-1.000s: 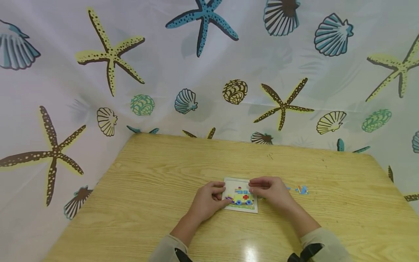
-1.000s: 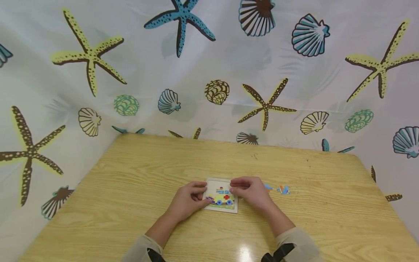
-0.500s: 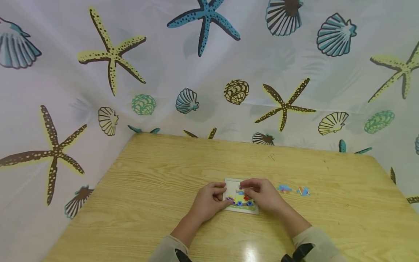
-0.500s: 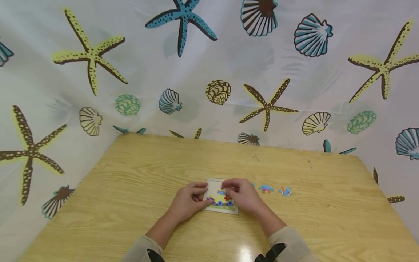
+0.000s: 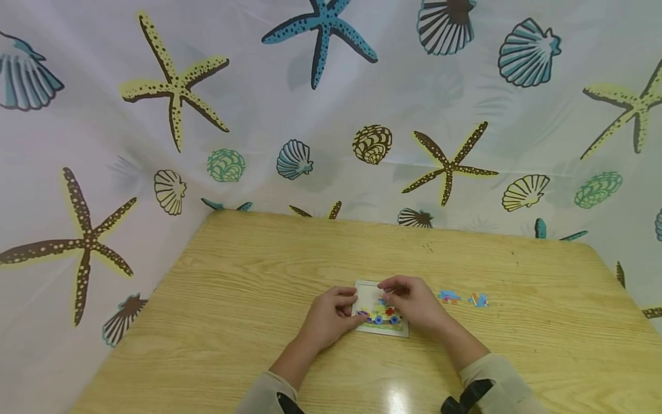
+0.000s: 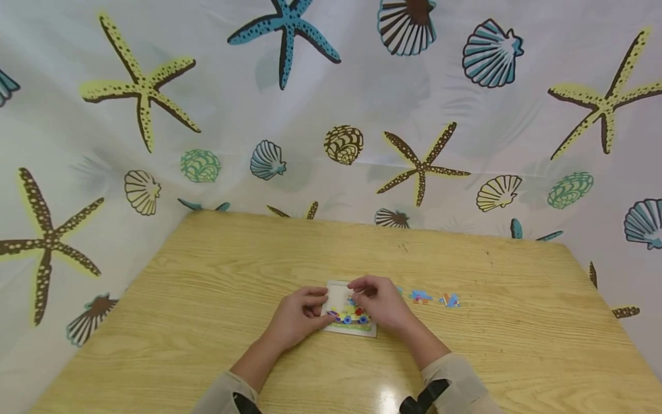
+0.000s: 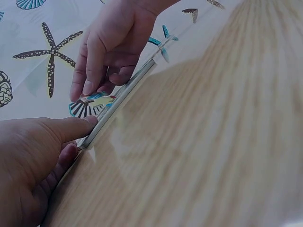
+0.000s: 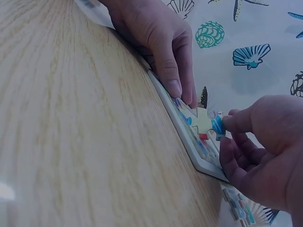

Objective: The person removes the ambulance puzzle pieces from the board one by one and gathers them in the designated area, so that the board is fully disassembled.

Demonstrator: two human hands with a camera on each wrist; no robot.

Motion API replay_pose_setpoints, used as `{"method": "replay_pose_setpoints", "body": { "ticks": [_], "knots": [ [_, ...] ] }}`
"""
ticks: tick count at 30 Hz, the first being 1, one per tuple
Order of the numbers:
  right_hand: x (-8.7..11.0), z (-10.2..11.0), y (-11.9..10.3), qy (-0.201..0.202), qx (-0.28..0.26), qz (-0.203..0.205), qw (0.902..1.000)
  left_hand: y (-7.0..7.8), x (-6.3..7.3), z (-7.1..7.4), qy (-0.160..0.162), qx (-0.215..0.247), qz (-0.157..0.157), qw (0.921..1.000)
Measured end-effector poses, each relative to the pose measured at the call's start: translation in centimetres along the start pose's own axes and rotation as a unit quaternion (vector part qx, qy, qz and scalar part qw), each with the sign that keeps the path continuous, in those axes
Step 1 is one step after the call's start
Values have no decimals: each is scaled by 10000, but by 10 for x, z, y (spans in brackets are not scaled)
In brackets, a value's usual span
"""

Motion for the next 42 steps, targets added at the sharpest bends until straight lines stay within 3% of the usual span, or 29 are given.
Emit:
{"method": "replay_pose_setpoints", "body": {
  "ticks": [14, 29, 42],
  "knots": [
    [7, 12, -5, -120, 289, 83, 9995, 0, 1, 0, -7, -6, 31, 10000],
    [14, 22, 8, -60, -615, -316, 9976, -1, 2, 0, 15, -3, 61, 10000],
    [29, 42, 25, 394, -1313, -827, 9871, 0, 2, -1, 82, 15, 8, 10000]
  ]
}}
Point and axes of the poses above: each hand's wrist, its own x-axis away from the middle knuckle, its own z-axis out of the back of the hand, y = z × x, the point moved 5 cm from there along -x, towards the middle knuckle, and after that the axes turned 4 degrees about y, right-handed, at the moved point
